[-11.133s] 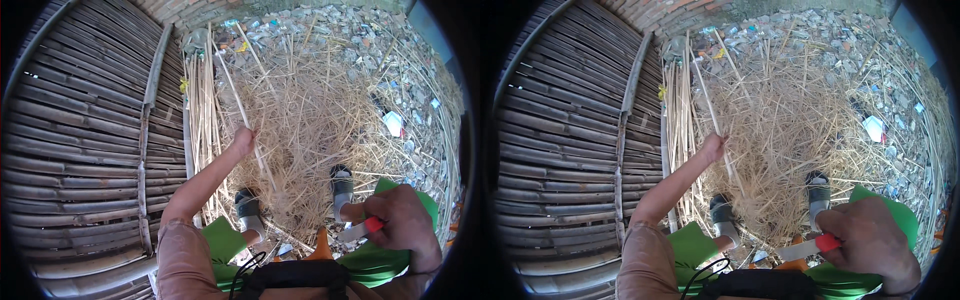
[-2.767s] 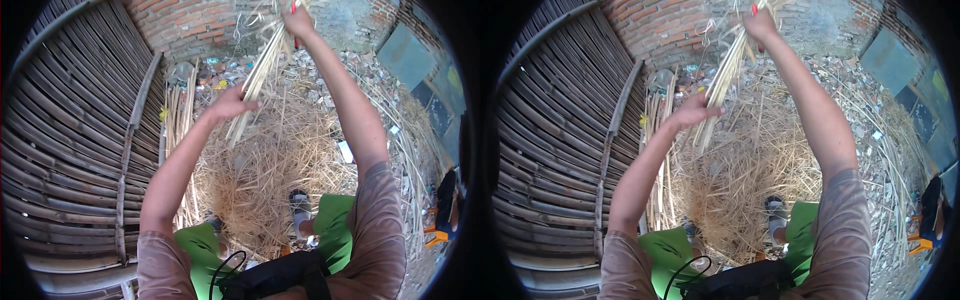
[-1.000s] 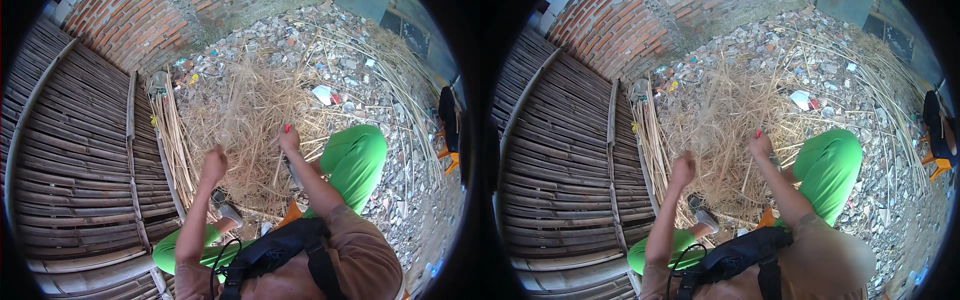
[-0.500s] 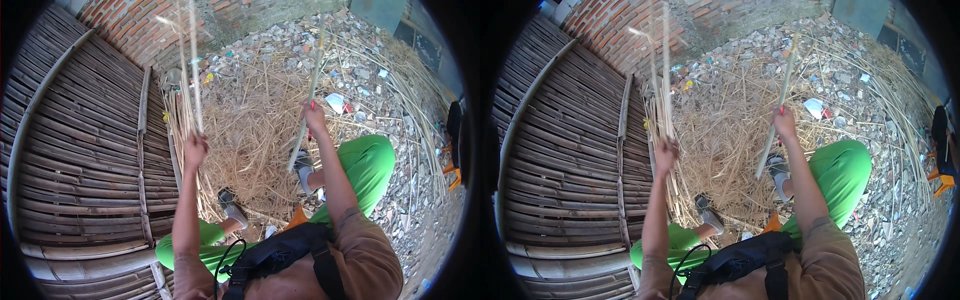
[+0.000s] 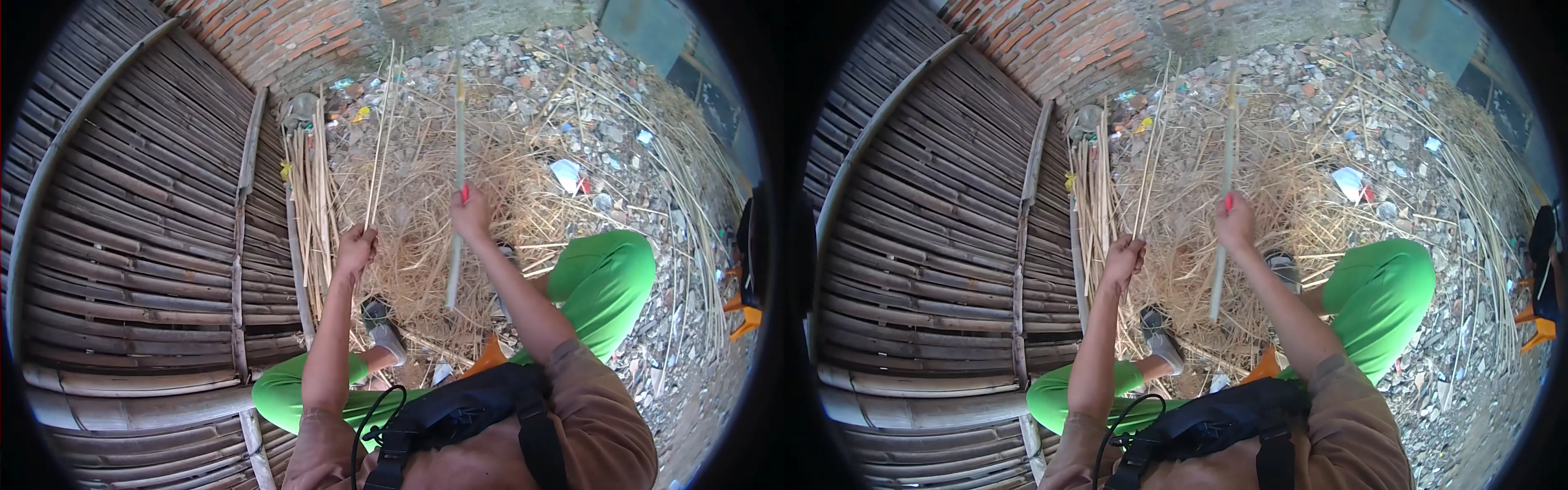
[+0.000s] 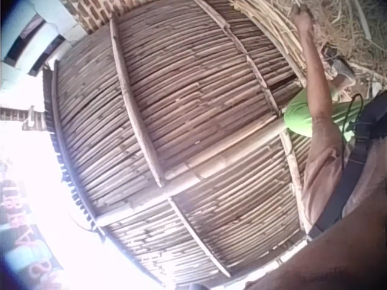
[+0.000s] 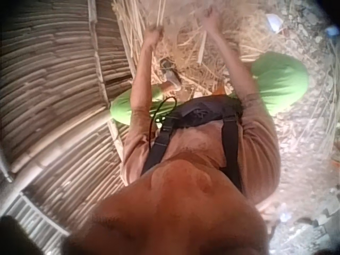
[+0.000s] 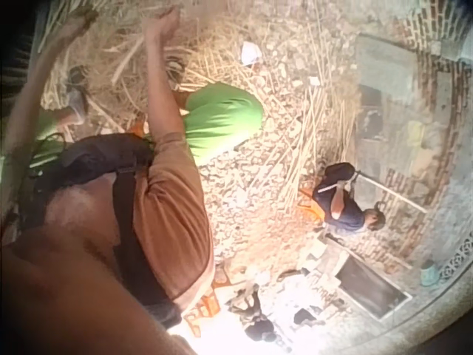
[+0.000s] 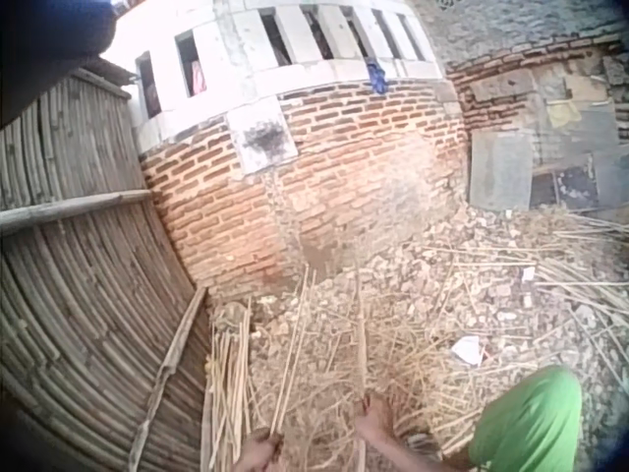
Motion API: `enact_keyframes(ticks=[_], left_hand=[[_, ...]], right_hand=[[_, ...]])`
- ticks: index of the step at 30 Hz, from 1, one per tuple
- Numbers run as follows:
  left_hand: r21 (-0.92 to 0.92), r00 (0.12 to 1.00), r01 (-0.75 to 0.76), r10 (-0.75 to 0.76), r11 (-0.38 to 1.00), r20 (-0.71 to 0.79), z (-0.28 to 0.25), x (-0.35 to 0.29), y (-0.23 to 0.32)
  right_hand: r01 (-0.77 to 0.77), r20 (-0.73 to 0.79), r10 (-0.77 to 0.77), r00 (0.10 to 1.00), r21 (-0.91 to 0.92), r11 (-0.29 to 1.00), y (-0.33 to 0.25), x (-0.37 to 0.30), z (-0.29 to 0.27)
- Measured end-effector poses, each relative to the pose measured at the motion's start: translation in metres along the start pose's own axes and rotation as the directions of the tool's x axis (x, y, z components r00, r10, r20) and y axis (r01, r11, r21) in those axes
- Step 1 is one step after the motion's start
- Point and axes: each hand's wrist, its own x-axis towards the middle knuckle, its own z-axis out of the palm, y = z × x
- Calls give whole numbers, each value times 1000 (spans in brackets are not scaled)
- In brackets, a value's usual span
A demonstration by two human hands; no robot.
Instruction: The person shaves thin bamboo sticks using a small blade, removing outer layers and smoothing the surface, then gathers the sticks into a bundle.
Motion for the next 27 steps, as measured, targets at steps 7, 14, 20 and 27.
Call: enact_keyframes(ticks=[7,14,20,27], left_hand=[[49,974,-149,155,988,-165,-45,-13,53],[865,682,211,565,454,-463,-227,21,-65],[662,847,-67,393,747,-358,-104,26,-115],[594,909,-259,-16,762,417,137,-21,-133]], right_hand=[[6,512,-61,857,109,994,-101,-54,106],[170,722,-90,686,-38,985,-89,-83,126],[-120,79,155,985,-340,933,62,-54,49],[-189,342,305,889,-332,924,206,-31,26]])
